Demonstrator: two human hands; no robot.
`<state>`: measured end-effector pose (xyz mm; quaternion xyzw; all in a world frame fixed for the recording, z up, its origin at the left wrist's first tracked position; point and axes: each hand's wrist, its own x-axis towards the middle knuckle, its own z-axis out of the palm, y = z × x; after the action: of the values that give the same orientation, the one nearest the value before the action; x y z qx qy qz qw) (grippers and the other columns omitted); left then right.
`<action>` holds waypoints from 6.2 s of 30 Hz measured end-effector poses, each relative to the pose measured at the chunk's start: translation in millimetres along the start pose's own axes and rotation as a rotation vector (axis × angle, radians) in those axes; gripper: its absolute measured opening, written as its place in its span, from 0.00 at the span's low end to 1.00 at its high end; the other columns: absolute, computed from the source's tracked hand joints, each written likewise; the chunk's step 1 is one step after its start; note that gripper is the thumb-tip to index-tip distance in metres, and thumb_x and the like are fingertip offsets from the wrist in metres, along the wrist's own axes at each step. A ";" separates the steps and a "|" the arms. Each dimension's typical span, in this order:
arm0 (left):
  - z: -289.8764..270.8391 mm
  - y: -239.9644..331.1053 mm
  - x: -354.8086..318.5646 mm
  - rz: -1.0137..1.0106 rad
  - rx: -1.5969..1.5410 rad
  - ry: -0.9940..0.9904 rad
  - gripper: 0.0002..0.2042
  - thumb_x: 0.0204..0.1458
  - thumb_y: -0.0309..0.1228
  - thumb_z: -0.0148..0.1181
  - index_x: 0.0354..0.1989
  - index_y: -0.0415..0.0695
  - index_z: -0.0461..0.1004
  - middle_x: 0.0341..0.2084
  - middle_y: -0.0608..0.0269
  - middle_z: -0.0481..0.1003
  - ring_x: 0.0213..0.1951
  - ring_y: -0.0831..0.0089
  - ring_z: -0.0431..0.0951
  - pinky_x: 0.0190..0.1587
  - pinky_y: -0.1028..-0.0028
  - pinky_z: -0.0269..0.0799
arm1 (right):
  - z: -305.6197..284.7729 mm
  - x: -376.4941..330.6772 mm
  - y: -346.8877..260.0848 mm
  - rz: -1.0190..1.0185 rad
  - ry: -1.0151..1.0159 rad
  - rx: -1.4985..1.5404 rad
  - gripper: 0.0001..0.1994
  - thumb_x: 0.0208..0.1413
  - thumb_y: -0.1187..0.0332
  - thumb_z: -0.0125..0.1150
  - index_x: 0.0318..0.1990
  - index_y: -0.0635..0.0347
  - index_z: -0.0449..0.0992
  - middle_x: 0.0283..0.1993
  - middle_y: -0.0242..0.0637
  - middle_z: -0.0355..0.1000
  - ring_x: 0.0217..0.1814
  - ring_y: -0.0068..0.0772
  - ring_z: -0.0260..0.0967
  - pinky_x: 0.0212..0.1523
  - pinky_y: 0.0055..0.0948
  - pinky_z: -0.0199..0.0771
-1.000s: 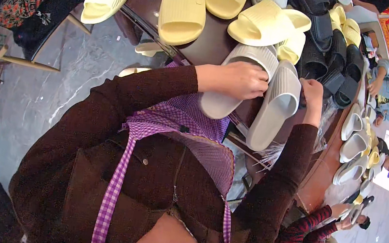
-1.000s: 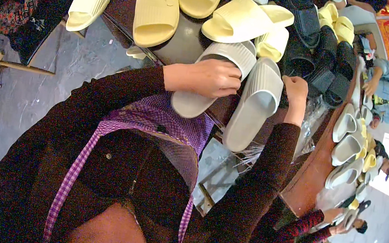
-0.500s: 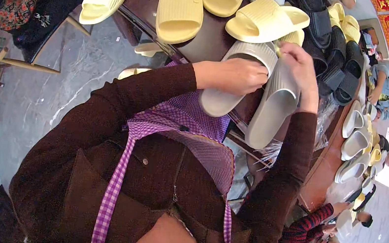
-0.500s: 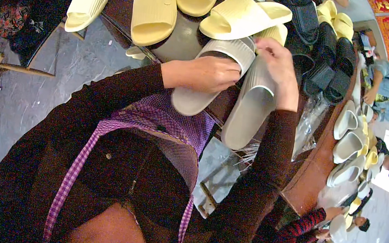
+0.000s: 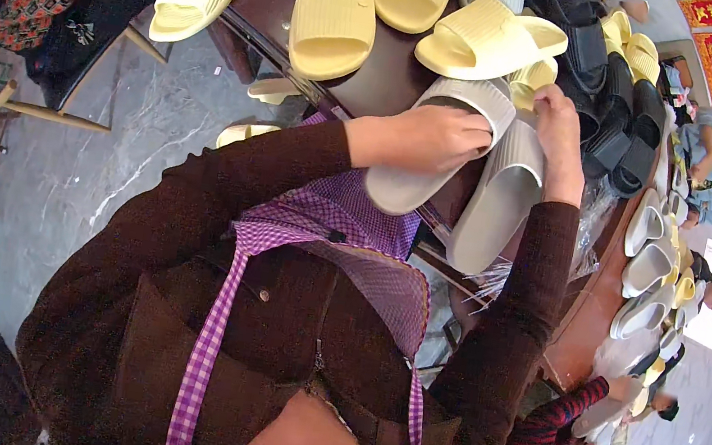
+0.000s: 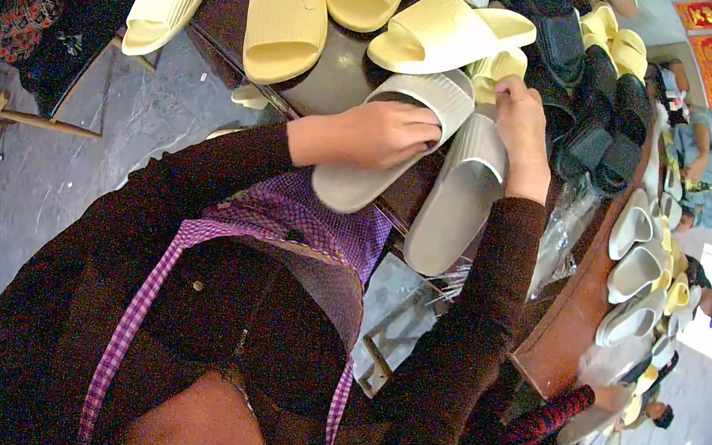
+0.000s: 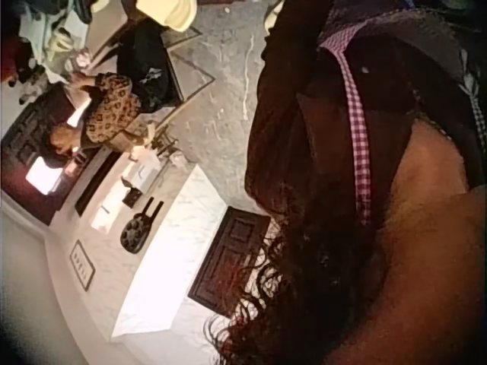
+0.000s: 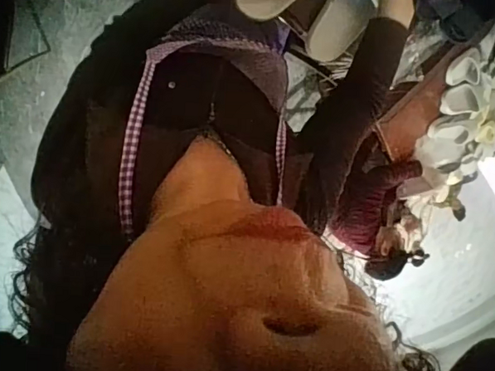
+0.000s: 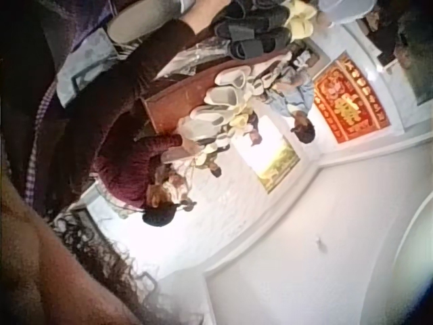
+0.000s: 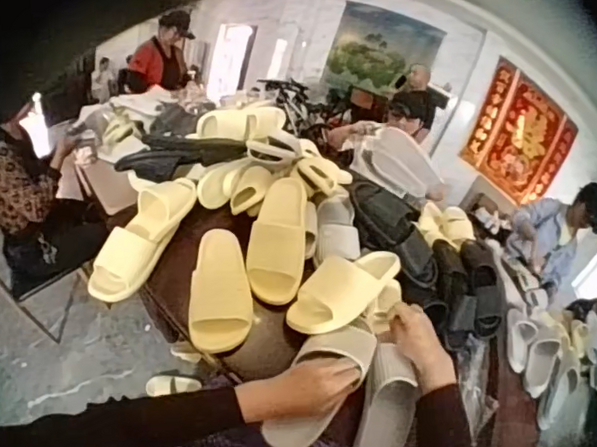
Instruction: The person pairs slippers together by threading plastic fasteners through them by hand and organizing the pairs on the table.
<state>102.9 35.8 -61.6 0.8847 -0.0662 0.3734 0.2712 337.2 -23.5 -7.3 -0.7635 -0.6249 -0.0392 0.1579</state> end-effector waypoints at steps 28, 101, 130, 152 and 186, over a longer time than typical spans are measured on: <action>27.0 -19.2 86.9 -0.677 -0.806 0.184 0.09 0.48 0.30 0.57 0.33 0.36 0.75 0.25 0.63 0.74 0.26 0.78 0.71 0.30 0.78 0.67 | -2.8 -51.9 -48.5 0.293 0.762 0.902 0.03 0.55 0.75 0.55 0.36 0.64 0.70 0.29 0.27 0.68 0.29 0.18 0.63 0.34 0.18 0.66; 34.2 -29.2 83.0 -0.709 -1.138 0.224 0.07 0.42 0.26 0.60 0.28 0.35 0.77 0.22 0.65 0.75 0.26 0.80 0.72 0.29 0.80 0.67 | 15.6 -57.5 -49.0 0.188 0.613 0.421 0.02 0.44 0.76 0.54 0.23 0.62 0.69 0.24 0.37 0.70 0.26 0.32 0.64 0.30 0.28 0.66; 32.9 -27.3 77.7 -0.512 -0.931 0.216 0.10 0.43 0.27 0.56 0.31 0.33 0.75 0.21 0.58 0.75 0.25 0.72 0.72 0.32 0.74 0.69 | -0.3 -58.3 -60.0 0.193 0.573 0.462 0.05 0.52 0.74 0.52 0.27 0.66 0.70 0.27 0.32 0.67 0.30 0.23 0.62 0.36 0.22 0.65; -152.3 -143.5 86.1 -0.624 0.235 0.120 0.20 0.43 0.45 0.55 0.39 0.42 0.76 0.36 0.52 0.76 0.41 0.58 0.75 0.44 0.65 0.69 | -26.2 -146.1 -152.7 0.599 0.085 0.281 0.16 0.48 0.66 0.64 0.41 0.69 0.72 0.34 0.47 0.71 0.34 0.39 0.68 0.37 0.33 0.68; -71.3 -52.0 74.6 0.092 0.066 0.425 0.14 0.44 0.30 0.57 0.41 0.41 0.73 0.34 0.51 0.73 0.40 0.57 0.73 0.46 0.69 0.67 | -60.0 -51.4 -100.0 0.540 0.732 0.760 0.14 0.54 0.67 0.53 0.42 0.70 0.74 0.33 0.36 0.74 0.29 0.22 0.67 0.28 0.21 0.65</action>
<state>128.1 123.8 8.9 0.7906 -0.0356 0.5654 0.2326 237.7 -72.5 55.5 -0.7223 -0.2839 -0.0319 0.6297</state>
